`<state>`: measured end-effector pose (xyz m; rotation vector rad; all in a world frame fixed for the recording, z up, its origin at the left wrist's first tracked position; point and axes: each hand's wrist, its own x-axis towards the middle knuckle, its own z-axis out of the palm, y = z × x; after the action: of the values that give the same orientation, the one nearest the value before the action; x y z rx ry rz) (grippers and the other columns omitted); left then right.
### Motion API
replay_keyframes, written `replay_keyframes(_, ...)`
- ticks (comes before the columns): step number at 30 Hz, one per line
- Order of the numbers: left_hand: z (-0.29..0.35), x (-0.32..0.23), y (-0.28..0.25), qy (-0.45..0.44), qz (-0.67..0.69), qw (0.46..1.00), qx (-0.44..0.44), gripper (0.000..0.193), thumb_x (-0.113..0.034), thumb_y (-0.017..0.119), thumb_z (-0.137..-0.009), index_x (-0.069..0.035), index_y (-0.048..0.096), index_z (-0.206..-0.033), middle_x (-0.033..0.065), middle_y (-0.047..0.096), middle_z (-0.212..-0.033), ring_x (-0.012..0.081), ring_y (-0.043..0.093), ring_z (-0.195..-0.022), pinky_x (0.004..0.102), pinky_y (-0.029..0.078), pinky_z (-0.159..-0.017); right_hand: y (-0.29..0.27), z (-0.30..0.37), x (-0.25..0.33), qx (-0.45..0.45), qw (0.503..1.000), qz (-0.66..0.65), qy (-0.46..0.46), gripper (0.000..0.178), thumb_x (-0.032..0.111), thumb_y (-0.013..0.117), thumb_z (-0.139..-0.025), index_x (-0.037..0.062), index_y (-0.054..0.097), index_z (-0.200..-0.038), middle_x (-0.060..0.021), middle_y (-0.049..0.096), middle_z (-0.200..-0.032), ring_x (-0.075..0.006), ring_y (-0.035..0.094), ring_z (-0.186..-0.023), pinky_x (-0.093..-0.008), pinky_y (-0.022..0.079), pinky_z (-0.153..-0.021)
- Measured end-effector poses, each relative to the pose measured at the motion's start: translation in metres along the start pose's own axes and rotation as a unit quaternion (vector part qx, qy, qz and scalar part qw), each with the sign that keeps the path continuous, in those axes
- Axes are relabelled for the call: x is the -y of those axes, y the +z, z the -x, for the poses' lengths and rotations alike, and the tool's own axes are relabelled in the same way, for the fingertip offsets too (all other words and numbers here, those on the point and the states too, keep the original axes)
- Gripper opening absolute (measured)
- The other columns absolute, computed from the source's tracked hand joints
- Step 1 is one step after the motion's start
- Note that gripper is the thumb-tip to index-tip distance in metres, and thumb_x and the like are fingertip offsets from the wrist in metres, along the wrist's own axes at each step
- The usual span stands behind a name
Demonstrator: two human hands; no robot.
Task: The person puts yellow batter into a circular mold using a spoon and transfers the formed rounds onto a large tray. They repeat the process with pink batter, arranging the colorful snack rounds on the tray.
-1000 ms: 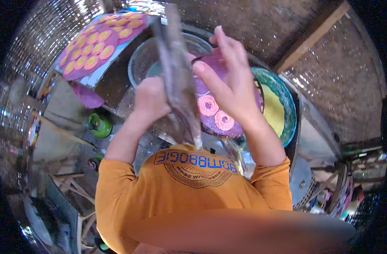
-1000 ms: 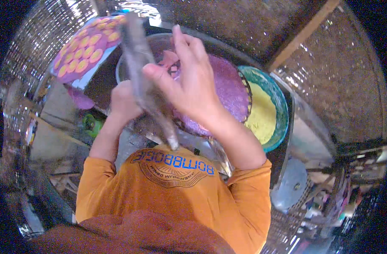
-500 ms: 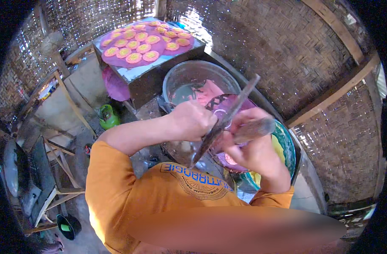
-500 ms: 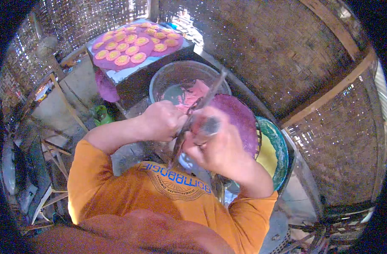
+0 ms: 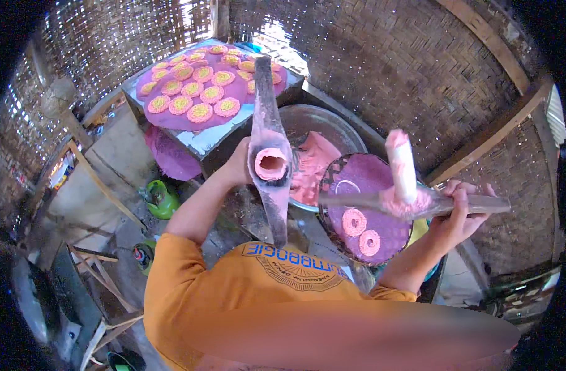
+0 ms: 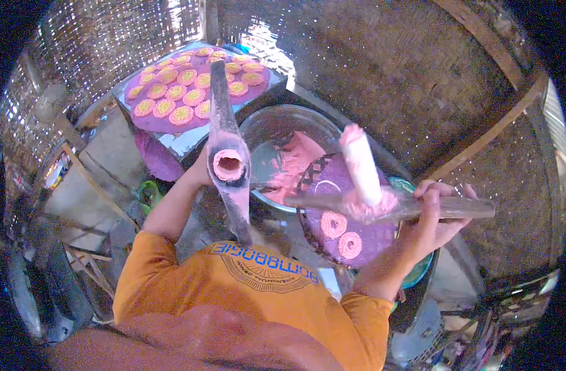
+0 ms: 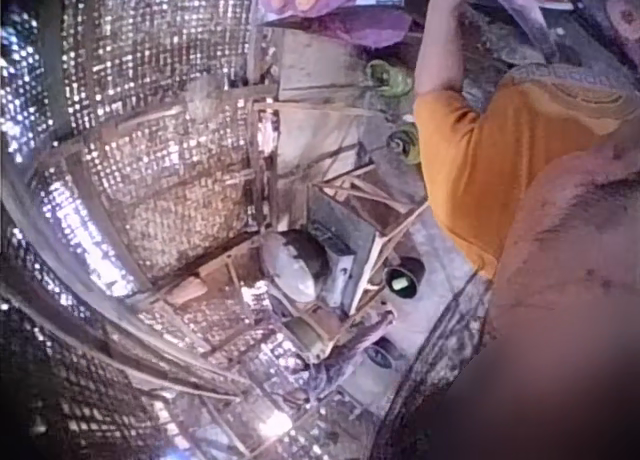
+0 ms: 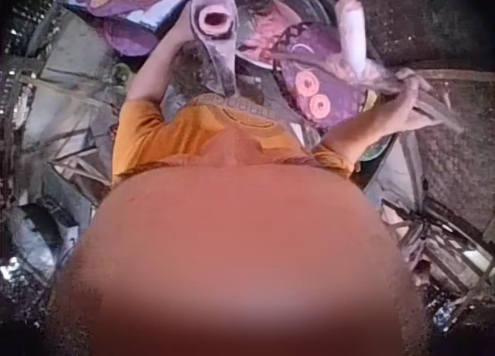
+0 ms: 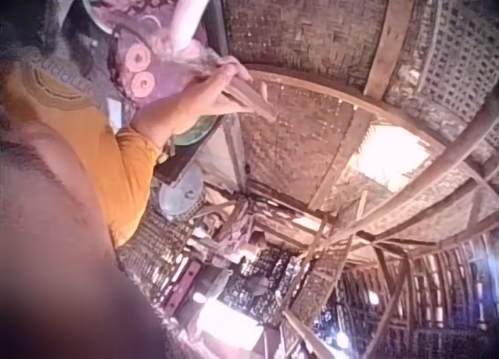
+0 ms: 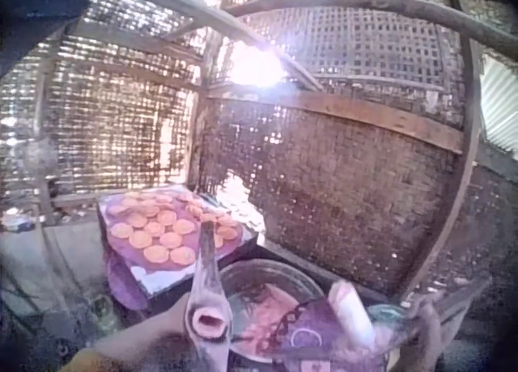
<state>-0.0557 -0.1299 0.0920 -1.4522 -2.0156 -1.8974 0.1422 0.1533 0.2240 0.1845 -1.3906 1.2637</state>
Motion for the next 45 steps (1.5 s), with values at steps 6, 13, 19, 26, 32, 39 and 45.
replay_keyframes(6, -0.014, 0.032, -0.023, -0.034, 0.121, 0.99, 0.066, 0.069, -0.008, 0.072, -0.068, -0.002, 0.035, -0.126, 0.0106, 0.058, -0.1, 0.0184, 0.058, -0.089, 0.0356, 0.049, -0.079, 0.048, 0.021, -0.02, -0.117, 0.987, -0.05, -0.097, 0.044, 0.003, 0.056, -0.077, 0.0078, 0.032, -0.114, -0.0098, 0.051, -0.07, -0.0191, 0.049, -0.065, -0.0333, 0.042, -0.065)
replay_keyframes(13, -0.023, 0.067, -0.049, -0.112, 0.223, 0.964, 0.088, 0.045, -0.01, 0.074, -0.061, -0.003, 0.056, -0.101, 0.0091, 0.06, -0.098, 0.0178, 0.058, -0.089, 0.0315, 0.047, -0.079, 0.089, 0.054, -0.062, -0.075, 0.907, 0.35, -0.223, 0.032, 0.003, 0.058, -0.072, 0.0074, 0.045, -0.102, -0.0071, 0.056, -0.071, -0.0182, 0.052, -0.068, -0.0359, 0.042, -0.075)
replay_keyframes(19, -0.035, 0.074, -0.082, 0.132, 0.477, 0.869, 0.013, 0.034, -0.013, 0.074, -0.066, -0.007, 0.058, -0.096, 0.012, 0.051, -0.11, 0.0281, 0.053, -0.101, 0.0378, 0.045, -0.085, 0.168, 0.104, -0.113, -0.015, 0.939, -0.202, 0.28, 0.013, 0.012, 0.059, -0.081, 0.0084, 0.058, -0.093, -0.0049, 0.058, -0.093, -0.0154, 0.052, -0.089, -0.0314, 0.045, -0.07)
replay_keyframes(26, 0.012, 0.093, -0.132, 0.107, 0.407, 0.901, -0.105, 0.033, -0.017, 0.073, -0.068, -0.007, 0.057, -0.095, 0.0116, 0.048, -0.106, 0.0337, 0.051, -0.102, 0.0427, 0.045, -0.085, 0.089, 0.201, -0.283, 0.527, 0.754, 0.382, 0.092, 0.017, 0.014, 0.056, -0.082, -0.0011, 0.058, -0.091, -0.0108, 0.06, -0.079, -0.0207, 0.059, -0.073, -0.0324, 0.048, -0.063)
replay_keyframes(32, 0.034, 0.106, -0.127, 0.069, 0.324, 0.937, -0.109, 0.032, -0.02, 0.073, -0.069, -0.006, 0.056, -0.093, 0.0113, 0.045, -0.103, 0.0385, 0.05, -0.103, 0.0469, 0.045, -0.085, 0.073, 0.208, -0.283, 0.242, 0.575, 0.024, 0.781, 0.011, 0.013, 0.06, -0.077, 0.0023, 0.056, -0.074, -0.0063, 0.053, -0.055, -0.0116, 0.052, -0.042, -0.0231, 0.042, -0.037)
replay_keyframes(39, 0.035, 0.134, -0.127, 0.064, 0.347, 0.927, -0.128, 0.031, -0.025, 0.074, -0.07, -0.006, 0.056, -0.087, 0.0112, 0.042, -0.099, 0.0376, 0.051, -0.096, 0.0526, 0.045, -0.084, 0.098, 0.161, -0.255, 0.43, 0.575, 0.389, 0.577, 0.043, 0.027, 0.067, -0.076, -0.0015, 0.045, -0.1, -0.0062, 0.052, -0.062, -0.0122, 0.049, -0.046, -0.0244, 0.033, -0.033)
replay_keyframes(45, 0.047, 0.14, -0.14, 0.037, 0.41, 0.903, -0.125, 0.036, -0.027, 0.079, -0.062, -0.008, 0.055, -0.081, 0.0093, 0.043, -0.098, 0.041, 0.049, -0.099, 0.0552, 0.047, -0.083, 0.1, 0.216, -0.284, 0.202, 0.613, 0.158, 0.748, 0.024, 0.019, 0.066, -0.077, 0.0012, 0.053, -0.086, -0.0069, 0.054, -0.065, -0.0125, 0.046, -0.048, -0.0288, 0.036, -0.039)
